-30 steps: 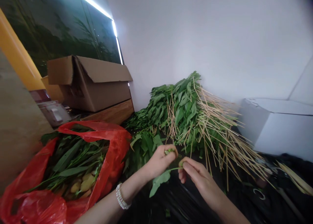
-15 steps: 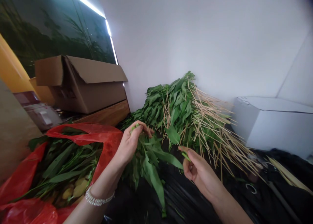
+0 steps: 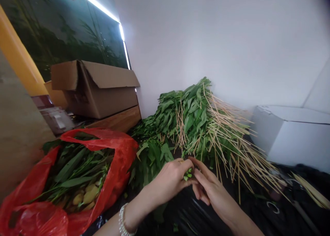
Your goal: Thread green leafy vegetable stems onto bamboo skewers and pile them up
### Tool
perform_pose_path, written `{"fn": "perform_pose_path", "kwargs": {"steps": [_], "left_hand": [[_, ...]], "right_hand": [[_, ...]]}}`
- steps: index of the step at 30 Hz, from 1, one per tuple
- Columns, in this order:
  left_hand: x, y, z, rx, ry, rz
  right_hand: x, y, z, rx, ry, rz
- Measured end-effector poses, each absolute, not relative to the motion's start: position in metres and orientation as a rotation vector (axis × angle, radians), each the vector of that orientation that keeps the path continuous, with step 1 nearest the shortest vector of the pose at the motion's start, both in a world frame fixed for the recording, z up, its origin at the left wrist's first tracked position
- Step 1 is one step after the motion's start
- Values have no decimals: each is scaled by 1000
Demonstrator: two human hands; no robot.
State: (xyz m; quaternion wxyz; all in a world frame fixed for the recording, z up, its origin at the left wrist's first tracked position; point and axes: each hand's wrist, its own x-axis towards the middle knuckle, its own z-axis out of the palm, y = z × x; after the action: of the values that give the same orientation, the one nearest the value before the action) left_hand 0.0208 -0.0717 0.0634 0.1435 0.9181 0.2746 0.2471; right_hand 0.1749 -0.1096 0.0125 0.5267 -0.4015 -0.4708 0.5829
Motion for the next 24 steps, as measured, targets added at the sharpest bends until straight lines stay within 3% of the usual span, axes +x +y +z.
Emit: {"fn": "perform_pose_path", "kwargs": {"steps": [6,10,20,24], "left_hand": [[9,-47,82,1807,679,686],[-9,9,94,1447,1028,874],[-23,109,59,1683,1848,1115],[-32,109,22,2024,2052,900]], "right_hand": [[178,-106,15,-906,-1078,1455],[179,-102,14,-925,-1031,1428],[179,-98,5,-954,-1028,1428],[180,-97,5,-966,-1026,1423]]}}
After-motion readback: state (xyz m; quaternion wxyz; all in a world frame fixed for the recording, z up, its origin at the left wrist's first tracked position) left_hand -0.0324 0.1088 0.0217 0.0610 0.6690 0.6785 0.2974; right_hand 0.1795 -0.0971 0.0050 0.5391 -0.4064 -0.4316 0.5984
